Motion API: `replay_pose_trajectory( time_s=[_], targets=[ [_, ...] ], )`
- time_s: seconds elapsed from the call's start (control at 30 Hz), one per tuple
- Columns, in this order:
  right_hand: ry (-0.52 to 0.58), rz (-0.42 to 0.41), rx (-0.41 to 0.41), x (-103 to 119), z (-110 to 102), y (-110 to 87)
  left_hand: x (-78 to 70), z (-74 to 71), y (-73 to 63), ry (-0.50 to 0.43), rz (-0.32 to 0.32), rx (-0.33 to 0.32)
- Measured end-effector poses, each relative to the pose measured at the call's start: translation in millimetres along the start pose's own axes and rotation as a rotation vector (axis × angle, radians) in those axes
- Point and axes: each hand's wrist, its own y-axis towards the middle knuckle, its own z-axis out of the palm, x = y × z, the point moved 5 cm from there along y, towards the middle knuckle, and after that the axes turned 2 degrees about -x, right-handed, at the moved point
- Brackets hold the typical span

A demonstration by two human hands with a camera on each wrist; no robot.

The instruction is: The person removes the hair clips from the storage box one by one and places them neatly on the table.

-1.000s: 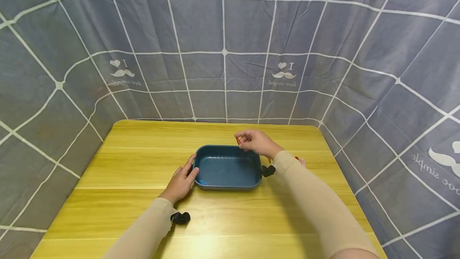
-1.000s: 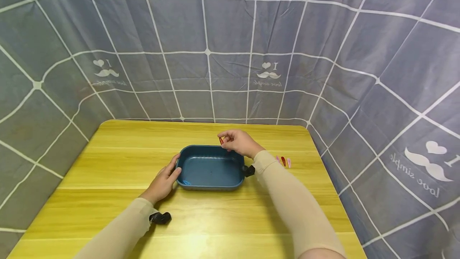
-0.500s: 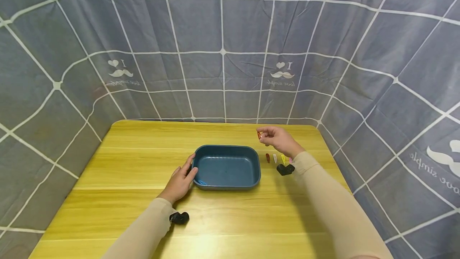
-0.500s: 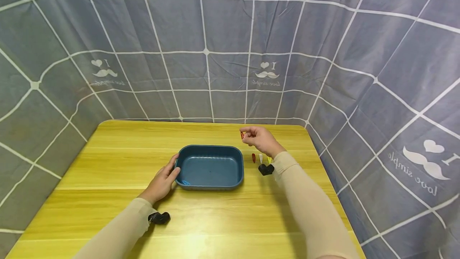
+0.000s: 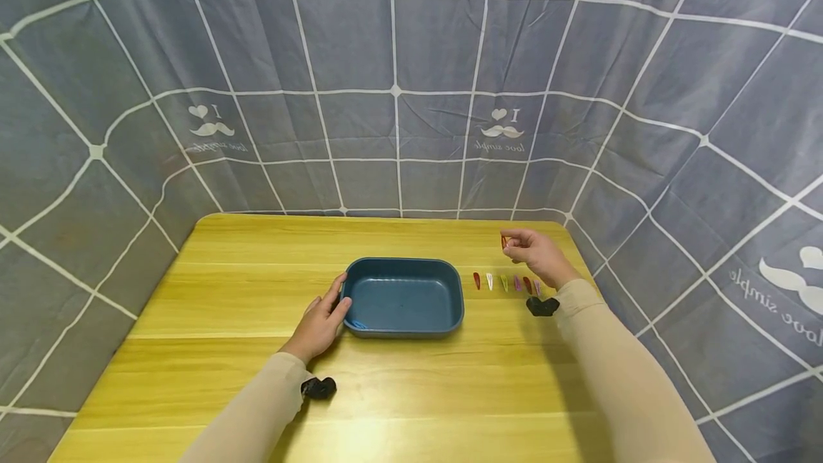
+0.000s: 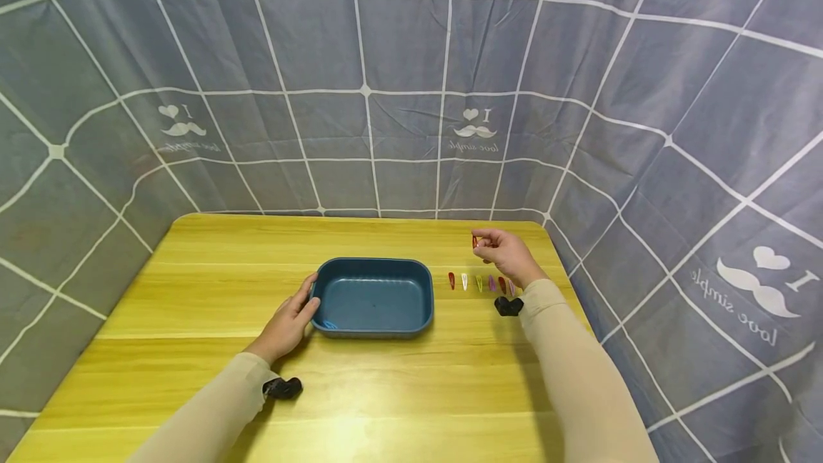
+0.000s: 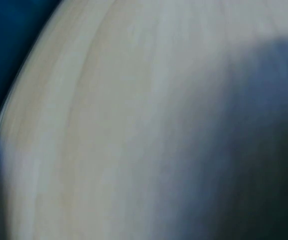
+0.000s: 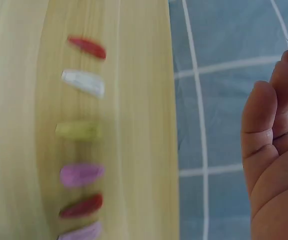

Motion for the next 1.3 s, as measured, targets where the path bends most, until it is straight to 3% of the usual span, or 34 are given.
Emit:
replay_pose_trajectory(
  time_s=[0.27, 0.6, 0.87, 1.07, 1.3],
  targets=[
    [0.004, 0.059, -0.052, -34, -30, -17.7, -3.0, -0.9, 0.2, -0.011, 0.016, 0.002],
    [-0.201, 0.180, -0.091, -81, -56, -38.6, -2.5, -1.2, 1.2, -0.004, -0.013, 0.015],
    [-0.237, 0.292, -0.079, -110, -55, -51.0, -2.5, -2.3, 0.9, -0.001, -0.010, 0.007],
    [-0.400, 0.270, -0.085, -125, -54, -51.2, -3.9, -2.9, 1.1, -0.001, 0.003, 0.009],
    [-0.382, 0.271, -0.076, -134, -50, -49.6, -3.7, -2.5, -0.1, 0.002, -0.001, 0.007]
  ],
)
